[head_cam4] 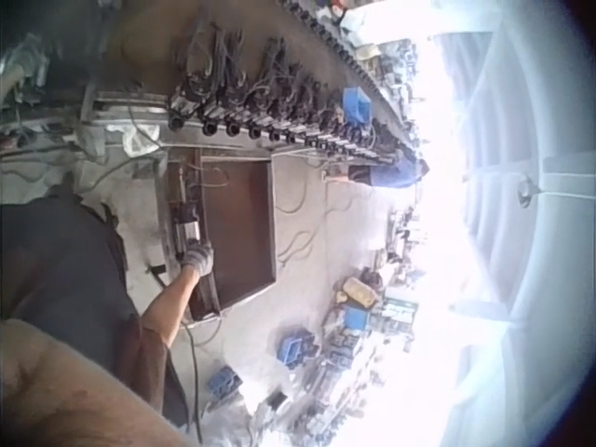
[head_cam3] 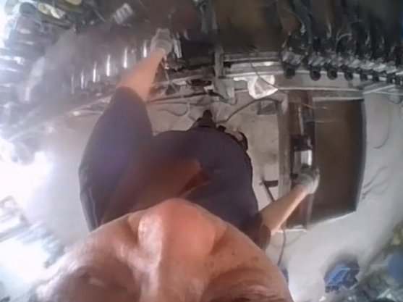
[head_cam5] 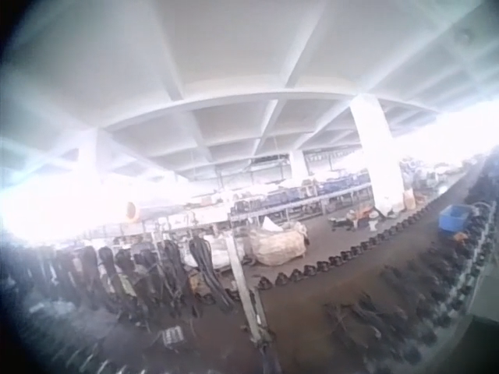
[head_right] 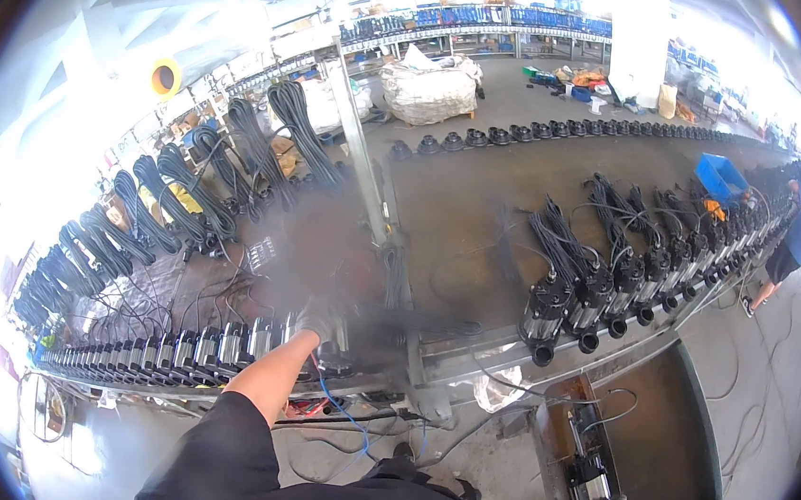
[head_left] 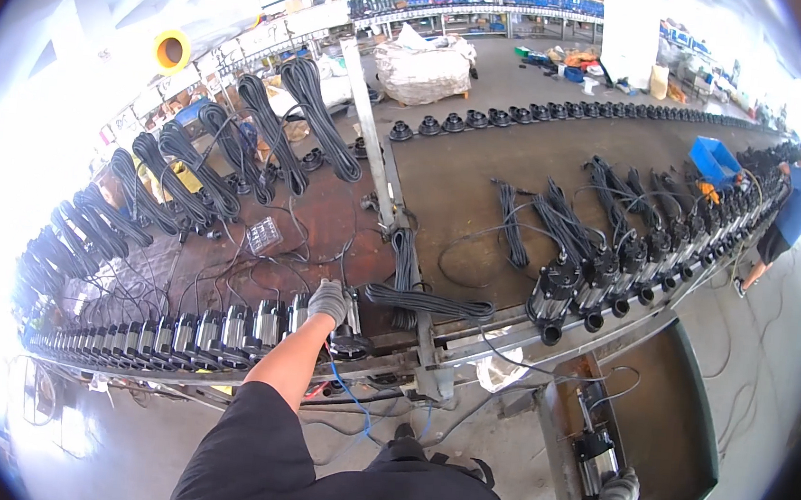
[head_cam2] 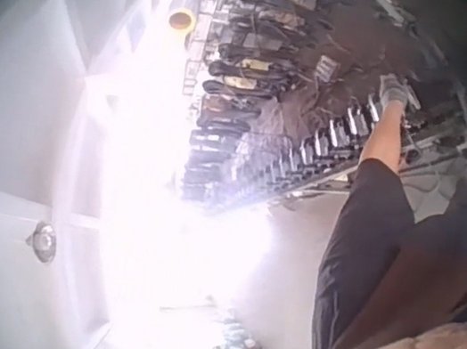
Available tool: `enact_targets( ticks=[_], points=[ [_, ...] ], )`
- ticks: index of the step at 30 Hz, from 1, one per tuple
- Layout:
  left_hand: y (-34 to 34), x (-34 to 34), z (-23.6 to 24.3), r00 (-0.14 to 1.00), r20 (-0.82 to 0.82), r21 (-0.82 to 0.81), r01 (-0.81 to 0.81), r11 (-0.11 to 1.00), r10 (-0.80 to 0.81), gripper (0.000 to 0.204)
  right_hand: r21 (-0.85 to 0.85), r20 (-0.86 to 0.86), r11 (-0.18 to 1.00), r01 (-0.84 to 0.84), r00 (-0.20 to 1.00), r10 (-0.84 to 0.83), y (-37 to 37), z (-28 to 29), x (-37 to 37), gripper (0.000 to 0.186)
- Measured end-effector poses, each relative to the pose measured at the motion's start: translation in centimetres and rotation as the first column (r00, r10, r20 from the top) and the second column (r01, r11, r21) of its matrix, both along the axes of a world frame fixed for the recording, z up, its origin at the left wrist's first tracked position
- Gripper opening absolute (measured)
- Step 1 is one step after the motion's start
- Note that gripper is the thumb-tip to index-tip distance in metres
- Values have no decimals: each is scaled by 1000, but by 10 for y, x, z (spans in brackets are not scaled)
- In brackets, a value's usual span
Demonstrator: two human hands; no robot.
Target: The recorder tests a submersible pump by submerging it in a water tank to check for leaks or functionality.
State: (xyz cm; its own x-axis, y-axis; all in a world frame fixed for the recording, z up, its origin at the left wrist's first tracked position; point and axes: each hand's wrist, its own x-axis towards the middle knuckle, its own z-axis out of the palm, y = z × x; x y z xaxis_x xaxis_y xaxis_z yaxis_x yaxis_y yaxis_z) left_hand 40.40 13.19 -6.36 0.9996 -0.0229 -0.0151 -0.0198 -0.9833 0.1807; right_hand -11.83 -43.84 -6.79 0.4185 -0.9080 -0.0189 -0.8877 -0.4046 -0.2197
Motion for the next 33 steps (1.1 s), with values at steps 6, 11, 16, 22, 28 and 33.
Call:
enact_targets(
  ticks=[6, 11, 16, 22, 28, 33],
  points=[
    [0, -1, -4, 999, 0, -86, 46, 995, -46, 42, -55, -52, 998, 11, 999, -13, -22, -37, -14, 13],
    [-7, -4, 13, 992, -118, -75, 35, 997, -44, 45, 307, 310, 930, 204, 902, -300, -45, -78, -18, 24],
    [-5, -5, 24, 982, -108, 26, 157, 987, -153, 40, 447, 490, 837, 315, 697, -524, -43, -87, -18, 35],
    [-3, 1, 15, 973, -111, 5, 203, 979, -201, 37, 285, 307, 908, 308, 868, -391, -36, -65, -10, 32],
    [-5, -1, 18, 961, -116, 40, 256, 966, -250, 32, 518, 434, 769, 375, 659, -614, -35, -62, -3, 49],
    [0, 0, 24, 941, -172, 40, 301, 953, -290, 32, 330, 399, 875, 355, 788, -470, -35, -68, -5, 49]
  ],
)
